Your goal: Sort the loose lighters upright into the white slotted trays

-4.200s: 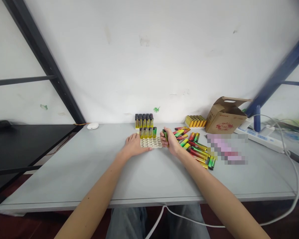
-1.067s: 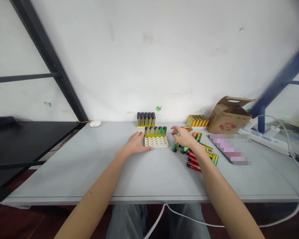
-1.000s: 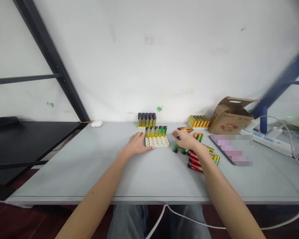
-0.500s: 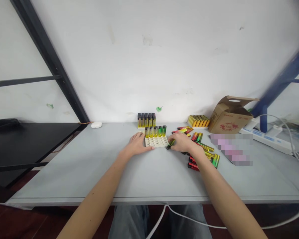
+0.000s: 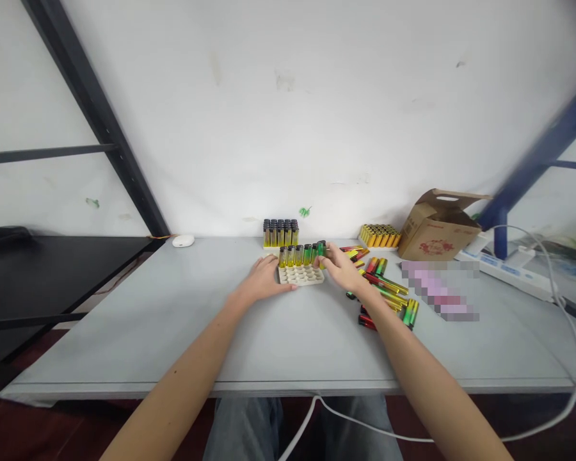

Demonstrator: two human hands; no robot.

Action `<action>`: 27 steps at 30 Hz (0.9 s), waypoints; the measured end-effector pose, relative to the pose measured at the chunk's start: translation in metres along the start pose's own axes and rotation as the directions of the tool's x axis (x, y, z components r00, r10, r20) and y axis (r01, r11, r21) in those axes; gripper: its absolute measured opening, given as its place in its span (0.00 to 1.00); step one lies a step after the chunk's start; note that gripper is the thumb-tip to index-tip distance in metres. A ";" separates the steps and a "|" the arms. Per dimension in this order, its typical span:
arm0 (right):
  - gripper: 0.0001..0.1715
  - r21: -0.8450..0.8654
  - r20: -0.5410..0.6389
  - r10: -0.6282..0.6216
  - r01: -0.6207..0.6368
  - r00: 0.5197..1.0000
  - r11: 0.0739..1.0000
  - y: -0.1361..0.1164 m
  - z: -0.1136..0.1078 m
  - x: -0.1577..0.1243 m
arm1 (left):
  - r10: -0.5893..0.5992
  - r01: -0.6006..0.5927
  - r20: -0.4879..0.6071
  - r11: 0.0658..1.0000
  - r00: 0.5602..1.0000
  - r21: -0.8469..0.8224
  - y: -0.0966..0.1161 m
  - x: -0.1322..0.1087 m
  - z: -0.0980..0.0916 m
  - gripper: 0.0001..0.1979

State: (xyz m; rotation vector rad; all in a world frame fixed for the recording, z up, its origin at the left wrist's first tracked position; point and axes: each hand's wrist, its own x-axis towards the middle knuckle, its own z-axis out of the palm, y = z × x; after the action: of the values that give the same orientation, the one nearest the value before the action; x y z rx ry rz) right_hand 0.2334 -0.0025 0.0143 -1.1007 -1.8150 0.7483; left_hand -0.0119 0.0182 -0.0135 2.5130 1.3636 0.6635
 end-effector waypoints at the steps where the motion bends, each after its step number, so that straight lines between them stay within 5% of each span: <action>1: 0.04 0.070 -0.009 0.002 -0.001 1.000 0.998 -0.003 0.008 0.000 | 0.015 -0.016 -0.012 1.000 1.000 -0.017 0.001 0.000 0.001 0.40; 9: 0.21 0.624 0.079 0.144 -0.162 0.986 0.764 -0.010 0.042 0.000 | 0.075 -0.078 -0.050 0.996 0.996 -0.046 0.011 -0.001 0.010 0.36; 16: 0.24 0.790 0.026 0.257 -0.177 0.966 0.587 -0.014 0.035 0.002 | 0.070 -0.070 -0.009 0.998 0.998 -0.008 0.005 -0.001 0.007 0.37; 23: 0.29 0.905 0.217 0.222 -0.281 0.951 0.320 -0.020 0.027 0.000 | 0.056 -0.056 -0.015 0.998 0.998 0.001 0.003 -0.001 0.011 0.36; 27: 0.27 0.911 0.261 0.234 -0.319 0.937 0.261 -0.019 0.027 0.001 | 0.058 -0.058 -0.012 0.998 0.998 0.014 0.003 -0.001 0.011 0.36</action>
State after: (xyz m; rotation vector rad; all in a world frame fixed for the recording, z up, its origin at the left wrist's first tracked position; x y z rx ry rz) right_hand 0.2018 -0.0116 0.0179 -0.5158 -0.8183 1.8052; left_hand -0.0049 0.0160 -0.0228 2.5721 1.3074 0.6840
